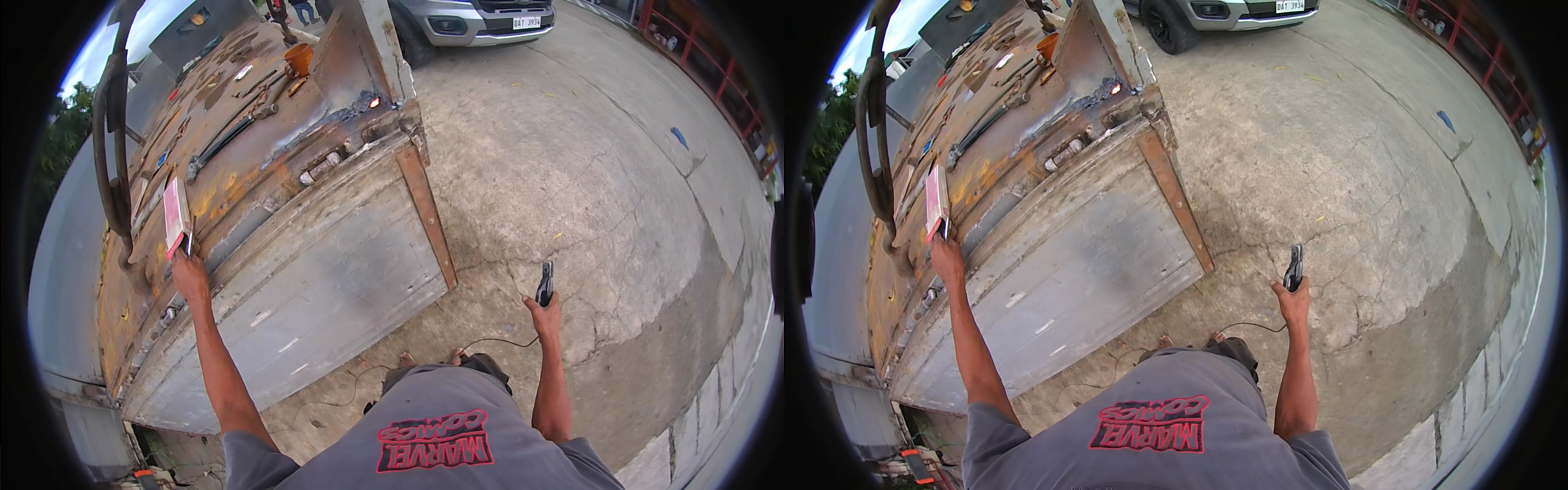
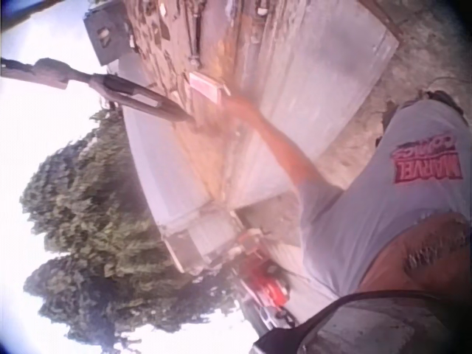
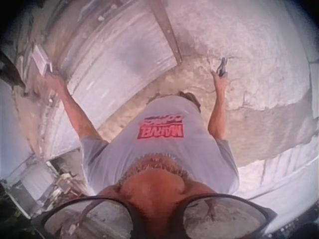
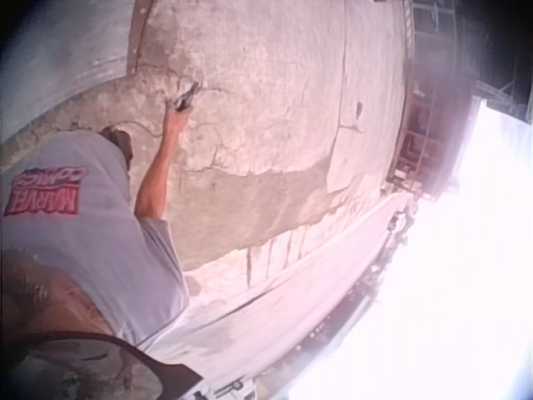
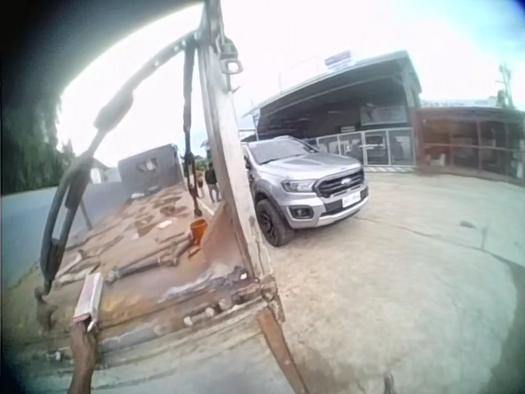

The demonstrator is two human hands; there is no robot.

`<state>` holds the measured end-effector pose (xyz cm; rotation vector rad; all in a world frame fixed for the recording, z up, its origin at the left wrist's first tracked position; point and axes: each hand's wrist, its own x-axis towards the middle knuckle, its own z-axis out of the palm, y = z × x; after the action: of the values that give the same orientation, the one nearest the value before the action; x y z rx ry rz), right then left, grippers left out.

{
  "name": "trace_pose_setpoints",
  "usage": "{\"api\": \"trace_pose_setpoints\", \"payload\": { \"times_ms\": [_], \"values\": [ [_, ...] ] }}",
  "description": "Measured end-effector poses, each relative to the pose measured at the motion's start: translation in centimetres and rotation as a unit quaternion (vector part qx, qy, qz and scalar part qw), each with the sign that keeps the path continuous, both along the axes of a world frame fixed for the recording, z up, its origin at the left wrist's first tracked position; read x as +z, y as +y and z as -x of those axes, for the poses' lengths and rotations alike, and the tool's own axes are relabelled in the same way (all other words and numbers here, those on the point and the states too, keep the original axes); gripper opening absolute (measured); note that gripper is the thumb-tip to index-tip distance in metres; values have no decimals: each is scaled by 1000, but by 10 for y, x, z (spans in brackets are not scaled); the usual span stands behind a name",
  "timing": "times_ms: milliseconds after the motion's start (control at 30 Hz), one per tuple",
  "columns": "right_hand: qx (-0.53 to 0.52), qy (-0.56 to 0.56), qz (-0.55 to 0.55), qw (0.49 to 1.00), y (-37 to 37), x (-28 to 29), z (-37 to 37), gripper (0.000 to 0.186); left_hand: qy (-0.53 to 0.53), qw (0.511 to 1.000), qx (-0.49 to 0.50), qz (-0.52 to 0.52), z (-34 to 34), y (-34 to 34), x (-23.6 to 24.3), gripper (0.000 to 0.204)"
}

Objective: The person welds a metal structure using a welding torch, creating bright sparks. They then use a chisel to chip away slag from the weld seam. The person repeats the welding and slag removal process on the same metal structure.

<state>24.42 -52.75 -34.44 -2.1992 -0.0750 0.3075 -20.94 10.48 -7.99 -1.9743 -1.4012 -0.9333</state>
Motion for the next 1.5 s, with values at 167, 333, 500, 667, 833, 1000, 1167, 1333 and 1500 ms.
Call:
{"api": "trace_pose_setpoints", "payload": {
  "times_ms": [167, 333, 500, 667, 833, 1000, 1167, 1333, 1500],
  "values": [
    [-6, 10, -3, 1000, 2, 2, 1, 65, -6, 986, 110, 128, 9, 13, 22, 42],
    [-2, 3, 1, 1000, 8, 5, 0, 65, -38, 987, 93, 125, 10, 34, 19, 50],
    [-8, 3, -4, 1000, 12, 9, 4, 65, -41, 985, 71, 154, 17, 58, 8, 47],
    [-15, 14, -19, 1000, 14, 7, 11, 64, 0, 988, 89, 123, 33, 72, 9, 36],
    [-6, 7, -15, 1000, 13, 2, 14, 63, -8, 983, 123, 139, 48, 78, 18, 30],
    [-10, 28, -6, 1000, 17, 2, 18, 63, -61, 980, 124, 143, 31, 74, 26, 30],
    [9, 2, -17, 1000, 15, -10, 18, 66, -7, 982, 110, 154, 32, 73, 30, 30],
    [7, 5, -30, 1000, 8, -10, 21, 60, 41, 994, 67, 75, 45, 70, 9, 18],
    [26, 9, -28, 999, 2, 2, 25, 64, 12, 990, 99, 98, 48, 39, 11, 13]
  ]
}}
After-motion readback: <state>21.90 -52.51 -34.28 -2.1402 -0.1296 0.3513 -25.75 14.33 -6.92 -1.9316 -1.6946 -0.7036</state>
